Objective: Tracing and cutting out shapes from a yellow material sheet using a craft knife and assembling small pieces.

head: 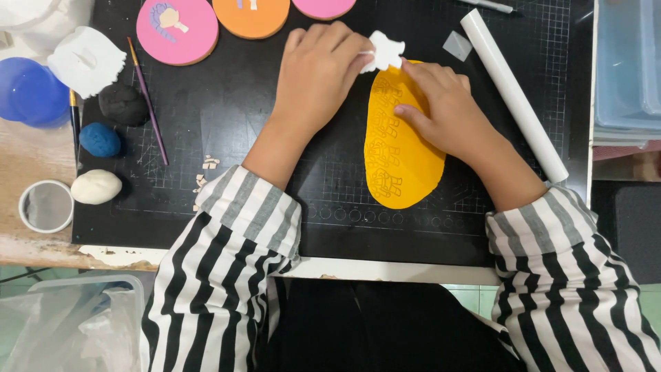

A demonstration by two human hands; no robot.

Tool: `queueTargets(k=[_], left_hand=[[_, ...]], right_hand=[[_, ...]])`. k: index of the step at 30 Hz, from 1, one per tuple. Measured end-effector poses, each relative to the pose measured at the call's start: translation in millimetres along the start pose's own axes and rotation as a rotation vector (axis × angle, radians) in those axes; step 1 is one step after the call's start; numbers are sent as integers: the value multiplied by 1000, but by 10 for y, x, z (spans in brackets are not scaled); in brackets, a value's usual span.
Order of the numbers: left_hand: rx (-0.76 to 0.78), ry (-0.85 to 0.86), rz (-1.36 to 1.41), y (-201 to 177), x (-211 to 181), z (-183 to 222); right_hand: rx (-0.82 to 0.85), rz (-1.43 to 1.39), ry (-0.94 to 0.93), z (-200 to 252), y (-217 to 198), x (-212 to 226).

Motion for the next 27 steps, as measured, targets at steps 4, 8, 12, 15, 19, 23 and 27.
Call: queueTargets(k=[4,8,12,15,19,23,27], left_hand=[[-160,-55,-29,-143,6,-58],[-123,18,-1,-173,-65,-94],[-73,202,-2,-177,-304,-220],[-58,248,-12,-117,-530,-347],[38,-65,172,49,-617,-473],[344,-618,857,254,-605,-397],[395,-656,946,399,-528,-350]], right_hand=[[-139,158,-125,52,-40,-39],[-151,-4,-105,62,-177,-85],[-102,-824,156,90,-500,-51],[1,-983,177,82,-468,-38],[-92,-1217,116,110,-407,-180],[-316,-1171,196,144,-342,-212],[-490,-387,60,130,-377,-173]])
Point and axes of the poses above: each hand's wrist, its own z-axis away from the middle knuckle, its own y-axis out of the palm, x = y × z, the point moved 2 cm from there along -z, towards the middle knuckle, and after that the axes turned 3 degrees about -x, right-handed, at the moved point
